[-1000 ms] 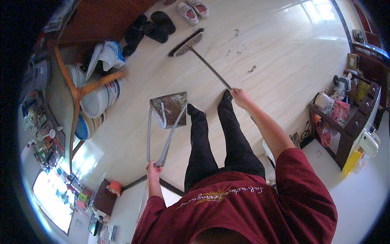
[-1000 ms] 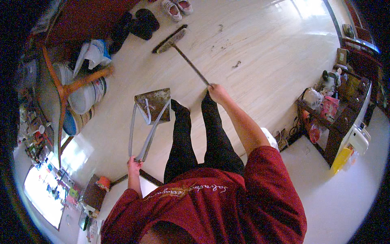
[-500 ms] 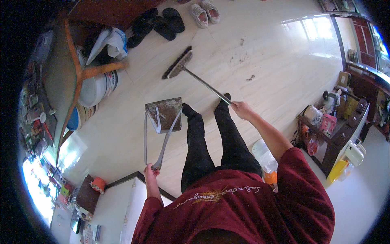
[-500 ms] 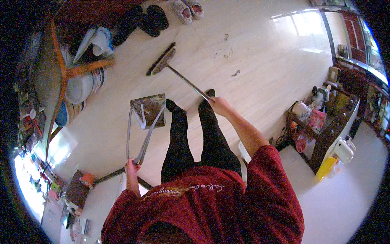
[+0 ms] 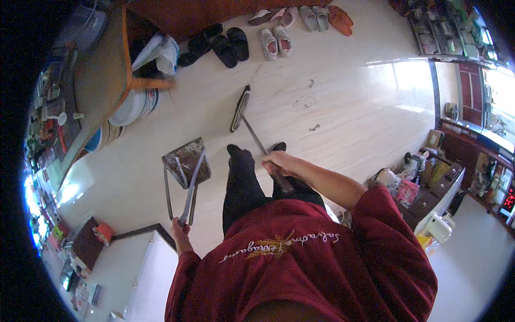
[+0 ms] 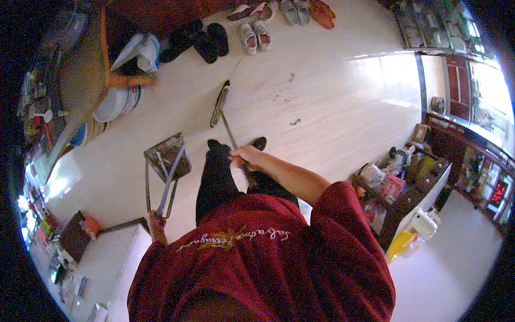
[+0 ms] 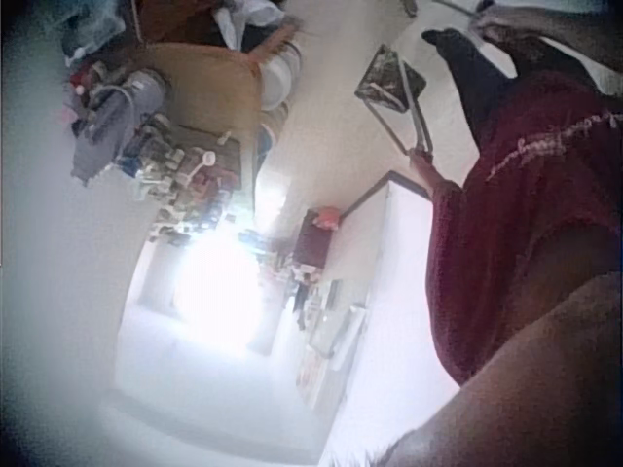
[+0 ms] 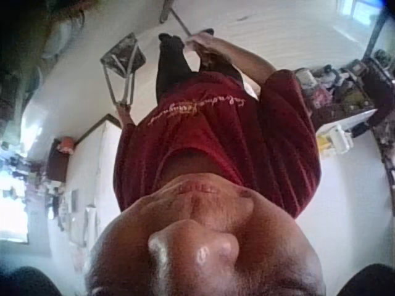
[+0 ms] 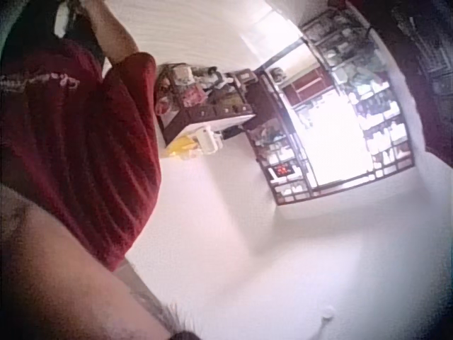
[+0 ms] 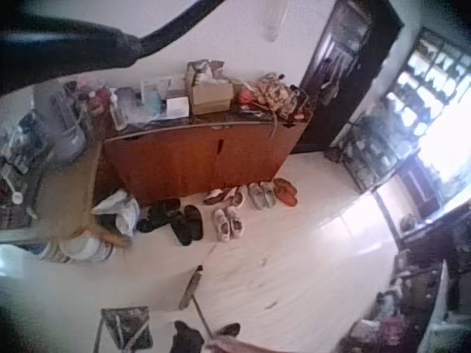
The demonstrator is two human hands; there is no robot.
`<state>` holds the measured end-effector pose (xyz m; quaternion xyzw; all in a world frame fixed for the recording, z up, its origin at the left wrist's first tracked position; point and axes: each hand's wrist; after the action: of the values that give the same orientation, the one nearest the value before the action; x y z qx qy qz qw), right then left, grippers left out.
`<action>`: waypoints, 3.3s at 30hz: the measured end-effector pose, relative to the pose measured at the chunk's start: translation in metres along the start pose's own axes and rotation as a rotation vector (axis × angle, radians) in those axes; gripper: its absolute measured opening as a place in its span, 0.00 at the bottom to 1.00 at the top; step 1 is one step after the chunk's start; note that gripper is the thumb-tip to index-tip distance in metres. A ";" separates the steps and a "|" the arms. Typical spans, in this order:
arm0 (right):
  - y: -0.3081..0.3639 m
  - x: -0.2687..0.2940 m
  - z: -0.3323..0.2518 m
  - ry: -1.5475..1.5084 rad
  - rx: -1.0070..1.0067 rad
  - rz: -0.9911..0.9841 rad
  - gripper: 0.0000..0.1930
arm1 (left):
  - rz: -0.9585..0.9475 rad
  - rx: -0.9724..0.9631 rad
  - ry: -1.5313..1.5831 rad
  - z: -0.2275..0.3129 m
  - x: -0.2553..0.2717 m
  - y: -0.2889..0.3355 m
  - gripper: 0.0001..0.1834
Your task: The person cleans two black sandals by clapping their soles together to remove debris and then sweeps the floor with a broom and dustpan.
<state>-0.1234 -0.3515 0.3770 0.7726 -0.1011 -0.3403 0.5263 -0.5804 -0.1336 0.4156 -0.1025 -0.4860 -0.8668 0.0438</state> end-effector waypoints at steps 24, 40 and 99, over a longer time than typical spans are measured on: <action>-0.033 -0.133 -0.198 -0.334 0.119 -0.165 0.08 | 0.002 0.234 0.582 -0.061 -0.057 -0.034 0.13; 0.087 -0.040 -0.272 -0.479 -0.139 0.022 0.16 | 0.248 0.332 0.601 -0.082 -0.084 -0.050 0.13; 0.128 0.116 -0.004 -0.356 0.323 0.474 0.19 | -0.003 0.082 -0.042 0.052 -0.179 -0.022 0.16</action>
<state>-0.0088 -0.4626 0.4421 0.7294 -0.4208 -0.3178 0.4357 -0.4023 -0.0819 0.3843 -0.1182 -0.5220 -0.8439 0.0366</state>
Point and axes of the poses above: each hand's wrist, its own y-axis away from the middle knuckle, its own x-axis out of the back of the hand, z = x × y, and after that the axes turned 11 degrees about y, right-handed
